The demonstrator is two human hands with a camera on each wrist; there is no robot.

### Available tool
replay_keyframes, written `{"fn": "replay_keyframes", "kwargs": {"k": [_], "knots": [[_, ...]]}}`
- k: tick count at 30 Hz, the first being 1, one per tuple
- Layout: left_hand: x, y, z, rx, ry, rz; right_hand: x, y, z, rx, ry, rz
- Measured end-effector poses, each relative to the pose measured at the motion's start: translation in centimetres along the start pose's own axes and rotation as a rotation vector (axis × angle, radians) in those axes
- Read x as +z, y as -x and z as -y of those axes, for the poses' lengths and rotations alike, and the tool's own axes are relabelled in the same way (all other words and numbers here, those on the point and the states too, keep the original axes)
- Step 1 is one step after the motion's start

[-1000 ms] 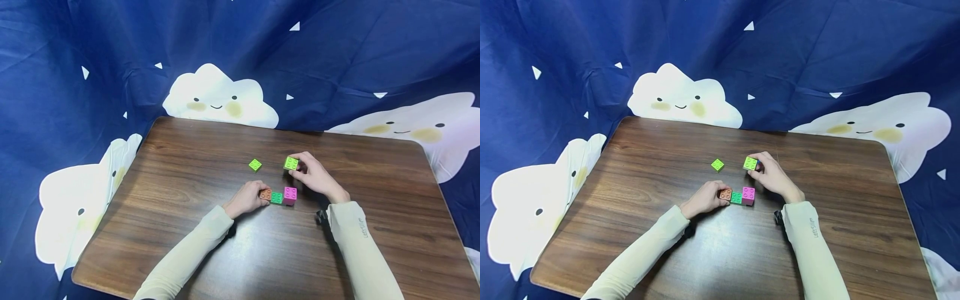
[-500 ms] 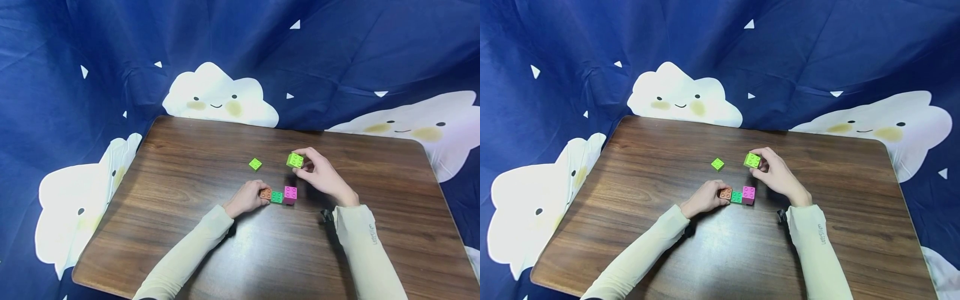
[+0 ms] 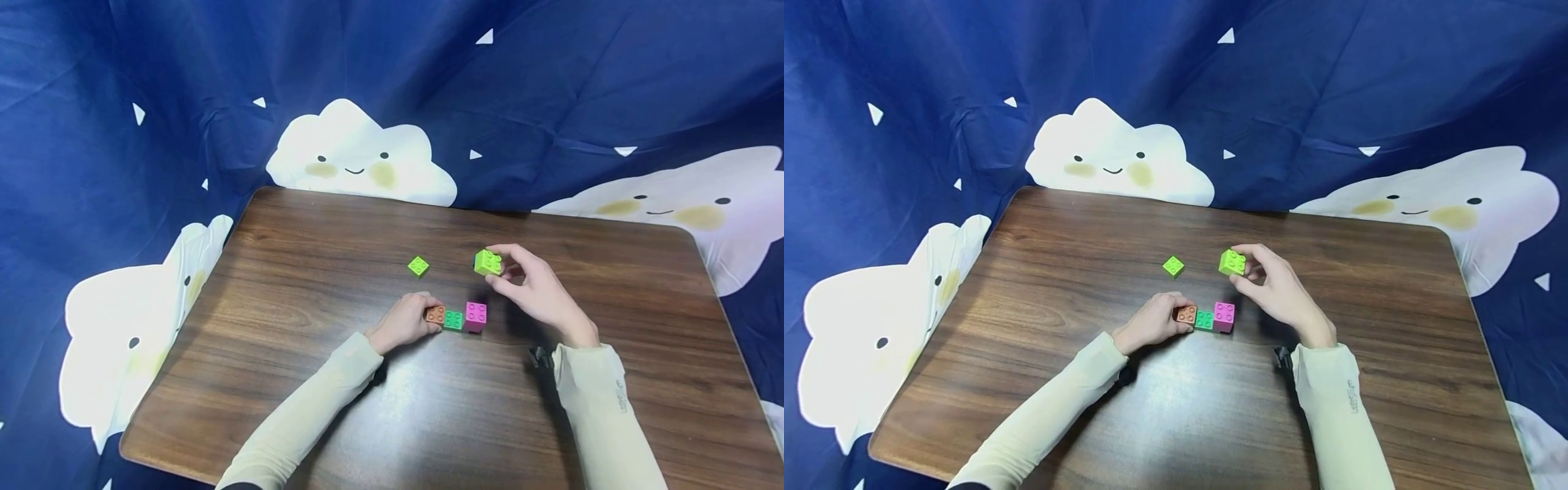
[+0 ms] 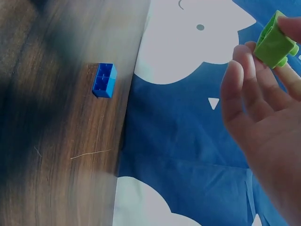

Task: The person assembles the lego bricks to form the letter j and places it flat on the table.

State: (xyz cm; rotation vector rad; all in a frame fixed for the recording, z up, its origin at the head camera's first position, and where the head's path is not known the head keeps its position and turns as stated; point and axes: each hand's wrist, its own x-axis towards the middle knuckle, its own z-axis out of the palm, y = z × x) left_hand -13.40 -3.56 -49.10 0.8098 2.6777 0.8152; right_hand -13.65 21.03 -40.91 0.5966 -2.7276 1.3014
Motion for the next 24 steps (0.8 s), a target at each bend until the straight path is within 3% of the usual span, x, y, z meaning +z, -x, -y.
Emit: {"fn": "replay_keyframes", "kwargs": {"k": [6, 12, 24], "knots": [[-0.1, 0.0, -0.1, 0.002, 0.004, -0.003, 0.3, 0.9, -0.1, 0.025, -0.018, -0.009], [0.0, 0.0, -0.1, 0.001, 0.003, -0.001, 1.1, 1.8, -0.2, -0.020, -0.043, -0.050], [0.0, -0.1, 0.0, -0.007, 0.000, 0.005, 2.8, 3.6, -1.4, -0.004, -0.060, -0.004]]}}
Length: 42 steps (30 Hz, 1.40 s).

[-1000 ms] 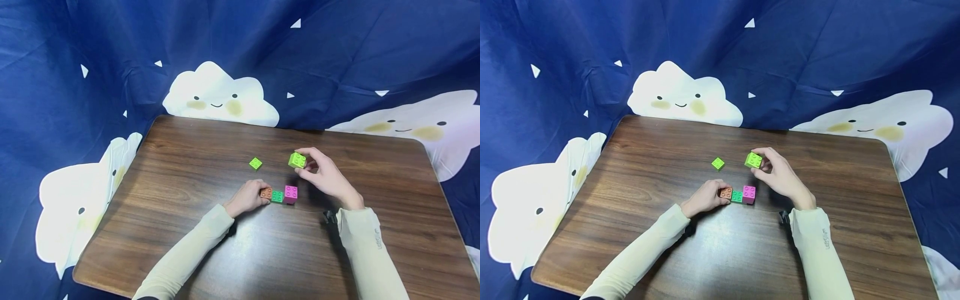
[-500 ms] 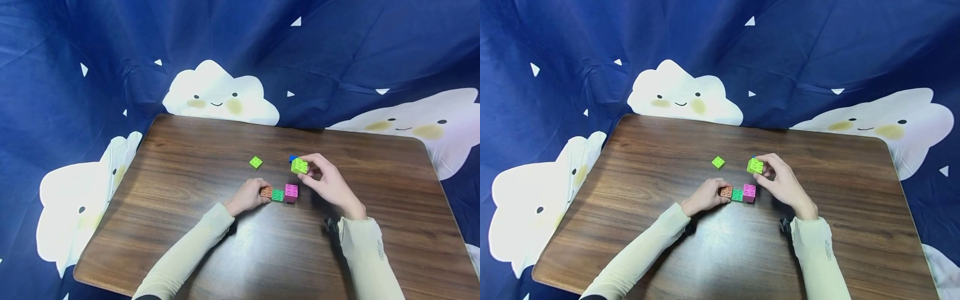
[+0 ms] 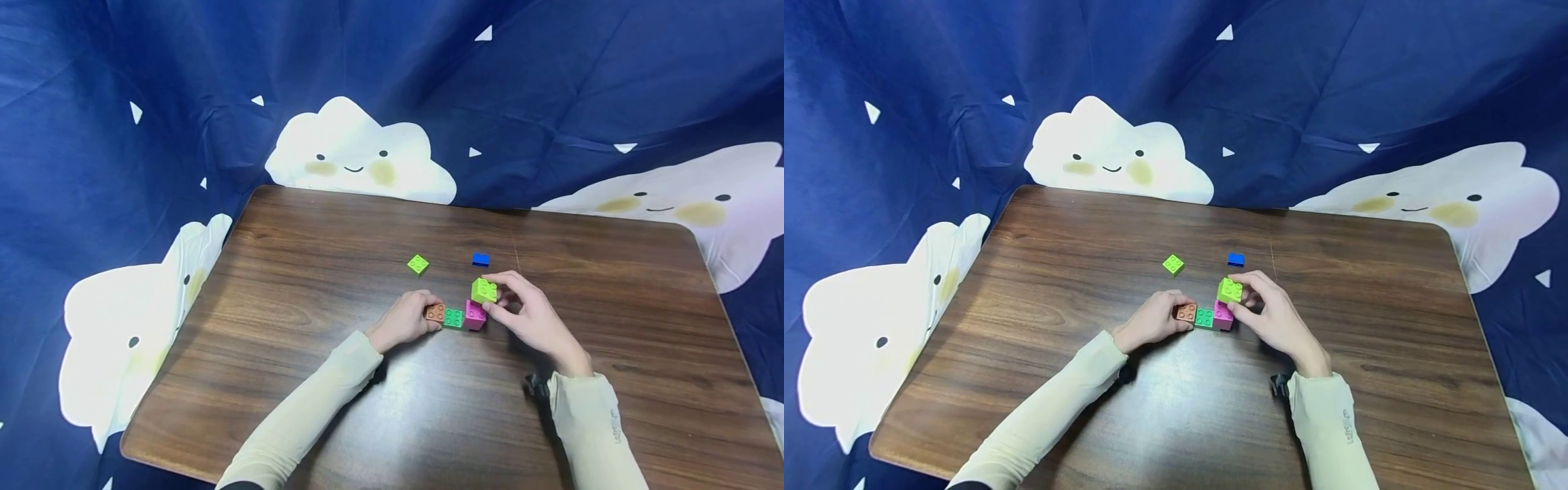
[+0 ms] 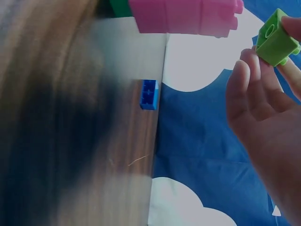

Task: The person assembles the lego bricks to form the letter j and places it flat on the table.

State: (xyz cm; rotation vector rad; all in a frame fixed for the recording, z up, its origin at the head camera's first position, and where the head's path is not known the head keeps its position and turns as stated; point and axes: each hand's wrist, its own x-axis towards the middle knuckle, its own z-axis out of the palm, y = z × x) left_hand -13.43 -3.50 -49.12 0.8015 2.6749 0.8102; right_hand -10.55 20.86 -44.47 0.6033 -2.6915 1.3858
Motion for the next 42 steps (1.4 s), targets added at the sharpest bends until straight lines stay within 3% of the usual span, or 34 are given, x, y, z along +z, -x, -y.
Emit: {"fn": "replay_keyframes", "kwargs": {"k": [20, 42], "knots": [[0.0, 0.0, 0.1, 0.023, 0.003, -0.013, 1.2, 1.1, -0.5, 0.049, -0.019, 0.066], [0.1, 0.0, 0.3, 0.031, 0.013, -0.027, 1.7, 1.2, -0.5, 0.008, 0.019, -0.010]]}}
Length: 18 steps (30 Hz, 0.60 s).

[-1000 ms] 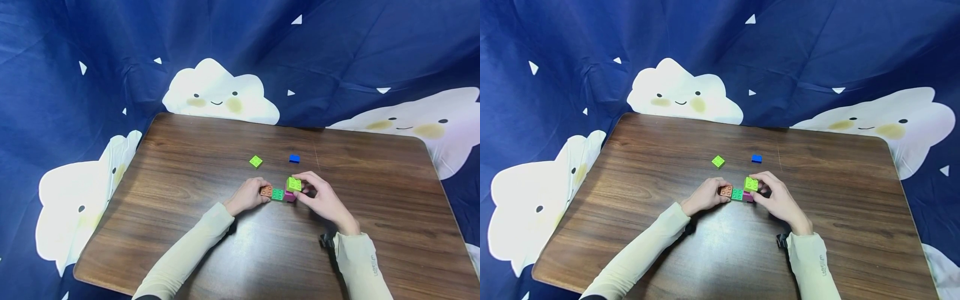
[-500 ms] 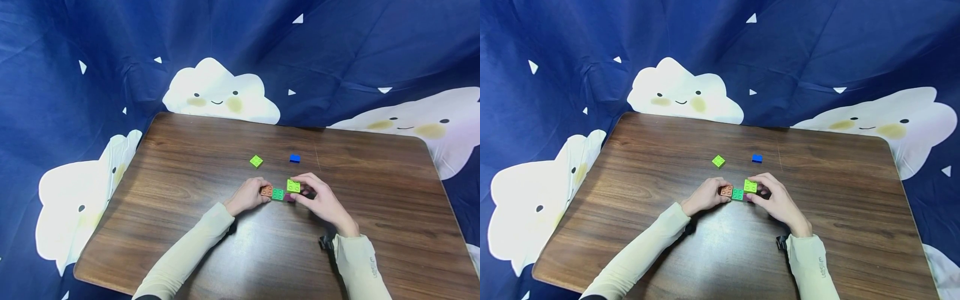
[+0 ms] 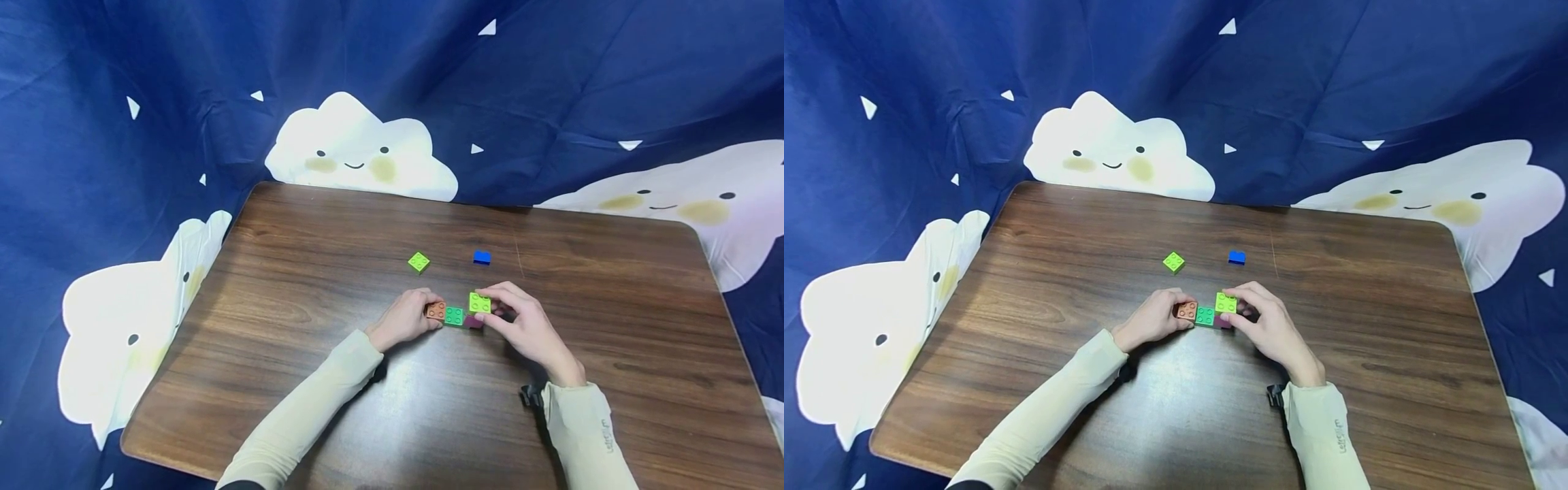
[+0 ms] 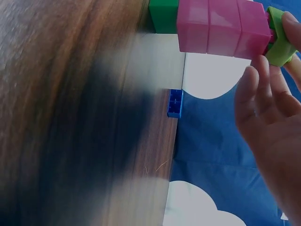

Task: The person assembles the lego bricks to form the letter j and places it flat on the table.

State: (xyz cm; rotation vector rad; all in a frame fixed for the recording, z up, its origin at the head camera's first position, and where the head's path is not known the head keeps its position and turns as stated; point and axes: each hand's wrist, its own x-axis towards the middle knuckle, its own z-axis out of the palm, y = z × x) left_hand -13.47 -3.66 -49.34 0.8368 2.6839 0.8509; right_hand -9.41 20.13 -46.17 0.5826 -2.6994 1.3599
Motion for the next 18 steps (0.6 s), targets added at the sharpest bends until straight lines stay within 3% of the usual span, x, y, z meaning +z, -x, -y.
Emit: {"fn": "replay_keyframes", "kwargs": {"k": [18], "knots": [[-0.05, -0.04, -0.26, -0.005, -0.008, 0.005, 0.20, 0.12, -0.20, -0.080, -0.011, -0.054]]}}
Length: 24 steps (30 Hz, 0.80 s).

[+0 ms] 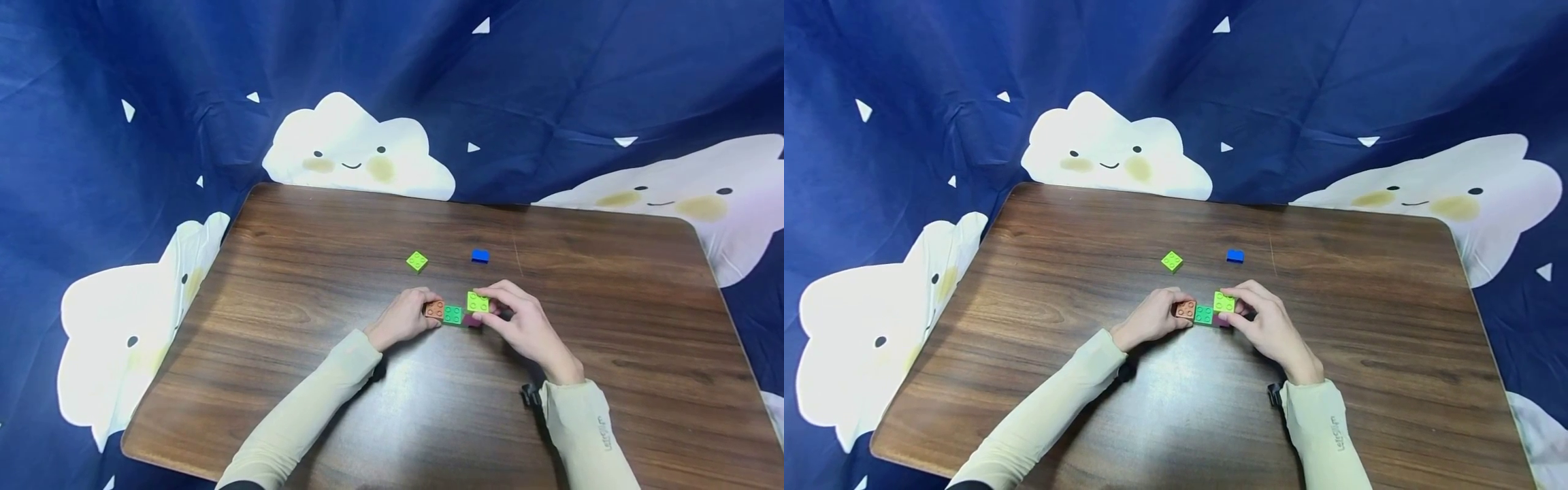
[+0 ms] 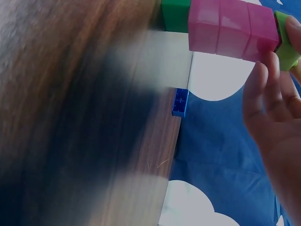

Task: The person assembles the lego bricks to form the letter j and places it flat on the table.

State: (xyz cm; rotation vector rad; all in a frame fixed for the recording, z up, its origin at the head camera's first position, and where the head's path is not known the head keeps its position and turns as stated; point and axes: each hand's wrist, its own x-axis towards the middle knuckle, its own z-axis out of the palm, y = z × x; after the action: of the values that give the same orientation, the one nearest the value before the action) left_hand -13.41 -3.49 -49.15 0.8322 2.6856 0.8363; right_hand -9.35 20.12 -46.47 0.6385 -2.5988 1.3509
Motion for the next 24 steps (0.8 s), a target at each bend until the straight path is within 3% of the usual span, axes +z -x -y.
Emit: {"fn": "replay_keyframes", "kwargs": {"k": [16, 24], "knots": [[0.00, -0.07, -0.01, -0.002, 0.000, -0.004, -0.30, -0.21, 0.09, 0.017, 0.051, 0.041], [0.04, -0.01, -0.04, -0.005, 0.004, -0.002, -0.18, -0.30, 0.26, -0.004, 0.089, 0.024]]}}
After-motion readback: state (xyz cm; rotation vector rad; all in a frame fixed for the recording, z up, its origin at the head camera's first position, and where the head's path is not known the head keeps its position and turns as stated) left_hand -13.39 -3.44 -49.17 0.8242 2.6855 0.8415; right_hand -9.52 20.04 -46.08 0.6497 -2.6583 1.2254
